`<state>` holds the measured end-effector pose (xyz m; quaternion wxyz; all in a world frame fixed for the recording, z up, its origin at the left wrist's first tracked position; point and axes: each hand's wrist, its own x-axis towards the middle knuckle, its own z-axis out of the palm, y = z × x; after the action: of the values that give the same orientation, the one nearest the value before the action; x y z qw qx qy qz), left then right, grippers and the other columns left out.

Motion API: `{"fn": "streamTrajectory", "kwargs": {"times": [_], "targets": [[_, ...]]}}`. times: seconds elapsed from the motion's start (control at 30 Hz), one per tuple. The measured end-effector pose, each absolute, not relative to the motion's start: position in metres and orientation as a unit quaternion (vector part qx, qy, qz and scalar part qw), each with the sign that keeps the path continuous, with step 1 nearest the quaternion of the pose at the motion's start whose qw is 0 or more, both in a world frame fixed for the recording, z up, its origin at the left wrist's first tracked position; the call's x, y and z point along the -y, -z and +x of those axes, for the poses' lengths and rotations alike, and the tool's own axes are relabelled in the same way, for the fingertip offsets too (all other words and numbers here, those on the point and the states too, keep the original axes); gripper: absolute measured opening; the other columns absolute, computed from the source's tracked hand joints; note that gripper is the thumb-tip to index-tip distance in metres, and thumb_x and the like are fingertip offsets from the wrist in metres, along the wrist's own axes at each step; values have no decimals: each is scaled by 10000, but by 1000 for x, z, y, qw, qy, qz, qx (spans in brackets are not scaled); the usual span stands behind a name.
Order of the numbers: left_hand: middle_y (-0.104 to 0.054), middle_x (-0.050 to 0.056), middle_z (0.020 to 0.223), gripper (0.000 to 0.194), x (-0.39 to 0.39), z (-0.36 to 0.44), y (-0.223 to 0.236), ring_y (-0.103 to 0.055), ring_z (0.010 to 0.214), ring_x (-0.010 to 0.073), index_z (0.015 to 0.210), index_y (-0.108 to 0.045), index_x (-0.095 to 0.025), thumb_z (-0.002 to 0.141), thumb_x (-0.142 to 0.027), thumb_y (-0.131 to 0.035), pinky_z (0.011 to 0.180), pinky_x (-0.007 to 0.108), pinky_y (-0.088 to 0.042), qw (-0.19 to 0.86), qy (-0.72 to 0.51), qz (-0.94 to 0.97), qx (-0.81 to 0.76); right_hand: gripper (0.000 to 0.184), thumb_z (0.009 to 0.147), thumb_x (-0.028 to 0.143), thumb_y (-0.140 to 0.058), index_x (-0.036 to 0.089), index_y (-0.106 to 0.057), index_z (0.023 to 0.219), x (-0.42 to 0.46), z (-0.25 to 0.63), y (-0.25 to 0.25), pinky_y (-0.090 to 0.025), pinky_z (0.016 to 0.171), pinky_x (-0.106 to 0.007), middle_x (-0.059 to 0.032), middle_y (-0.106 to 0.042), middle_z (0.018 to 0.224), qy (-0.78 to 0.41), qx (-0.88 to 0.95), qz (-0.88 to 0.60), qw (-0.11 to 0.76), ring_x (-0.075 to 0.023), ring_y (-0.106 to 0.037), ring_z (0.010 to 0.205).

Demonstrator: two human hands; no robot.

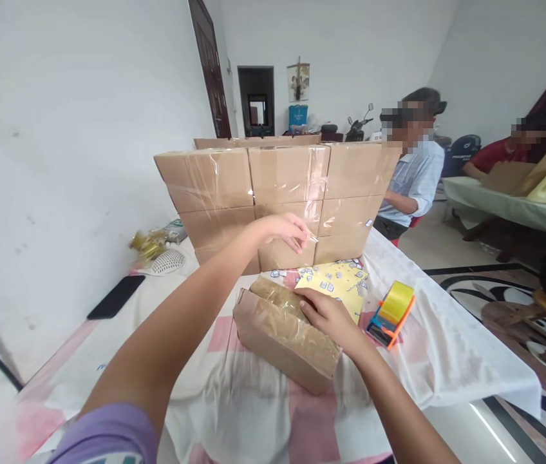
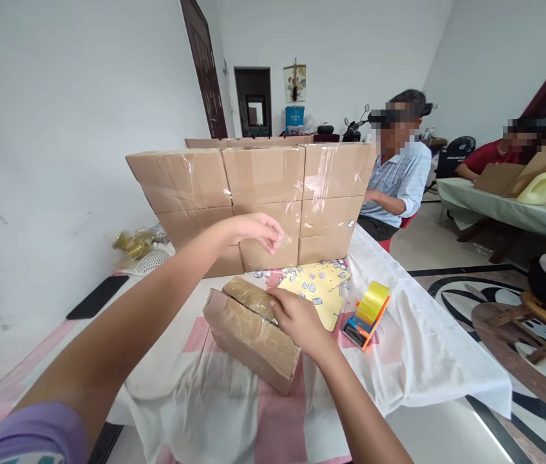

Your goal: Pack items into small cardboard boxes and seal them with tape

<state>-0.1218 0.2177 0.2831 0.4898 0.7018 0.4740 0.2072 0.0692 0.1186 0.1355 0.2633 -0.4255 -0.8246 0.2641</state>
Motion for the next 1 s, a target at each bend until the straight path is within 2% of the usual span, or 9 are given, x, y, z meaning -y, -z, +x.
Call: {"fn": "streamTrajectory", "kwargs": {"times": [0.17,0.37,0.47,0.57,0.67,0.8,0.9,1.0], "targets": [[-738,20,756,202,-228,-124,-256,-763,799,225,914,-689,-155,768,-272,-763,974,400,-512,521,-237,674,-467,365,972,303,-420,239,-674,1227,-119,66,-130,-506,923,-442,-85,-733,1245,-233,815,-454,275,-310,-687,1120],[-718,21,724,241,-199,-133,-228,-744,777,222,922,-727,-150,742,-296,-792,910,385,-518,554,-237,643,-473,350,946,280,-432,244,-627,1234,-118,66,-129,-502,898,-393,-75,-742,1200,-254,781,-463,334,-272,-704,1079],[-742,50,767,324,-183,-146,-221,-752,922,256,981,-748,-156,739,-359,-818,950,380,-506,569,-243,626,-475,337,931,268,-440,256,-612,1221,-118,66,-130,-507,822,-357,-65,-751,1162,-272,772,-463,340,-254,-714,1031],[-774,75,906,403,-174,-156,-221,-735,1055,271,1079,-741,-169,765,-411,-816,1034,386,-472,577,-263,614,-470,339,924,258,-448,245,-602,1225,-119,65,-129,-499,812,-345,-65,-757,1131,-281,763,-461,355,-245,-716,1006],[-778,95,976,426,-171,-153,-225,-738,1054,271,1112,-727,-154,777,-400,-819,1072,405,-455,579,-278,608,-467,326,927,258,-453,237,-598,1218,-119,65,-128,-488,835,-355,-61,-763,1103,-276,760,-458,370,-248,-713,994],[-773,84,881,387,-177,-135,-228,-752,1000,260,1099,-718,-140,792,-358,-810,1093,420,-445,585,-298,600,-458,332,934,270,-446,229,-576,1236,-118,65,-124,-494,808,-357,-59,-762,1070,-286,746,-457,391,-251,-705,980],[-763,66,898,343,-181,-125,-225,-756,986,264,1041,-722,-154,776,-346,-825,1108,437,-435,591,-320,590,-448,365,927,275,-439,205,-560,1264,-117,64,-120,-513,784,-365,-83,-748,1090,-287,732,-462,410,-257,-701,983],[-746,54,888,347,-182,-125,-221,-756,980,273,986,-722,-163,744,-372,-857,1115,456,-427,604,-336,576,-436,478,922,298,-442,148,-504,1371,-118,62,-116,-544,827,-405,-165,-682,1257,-266,717,-477,434,-289,-677,1101]]}}
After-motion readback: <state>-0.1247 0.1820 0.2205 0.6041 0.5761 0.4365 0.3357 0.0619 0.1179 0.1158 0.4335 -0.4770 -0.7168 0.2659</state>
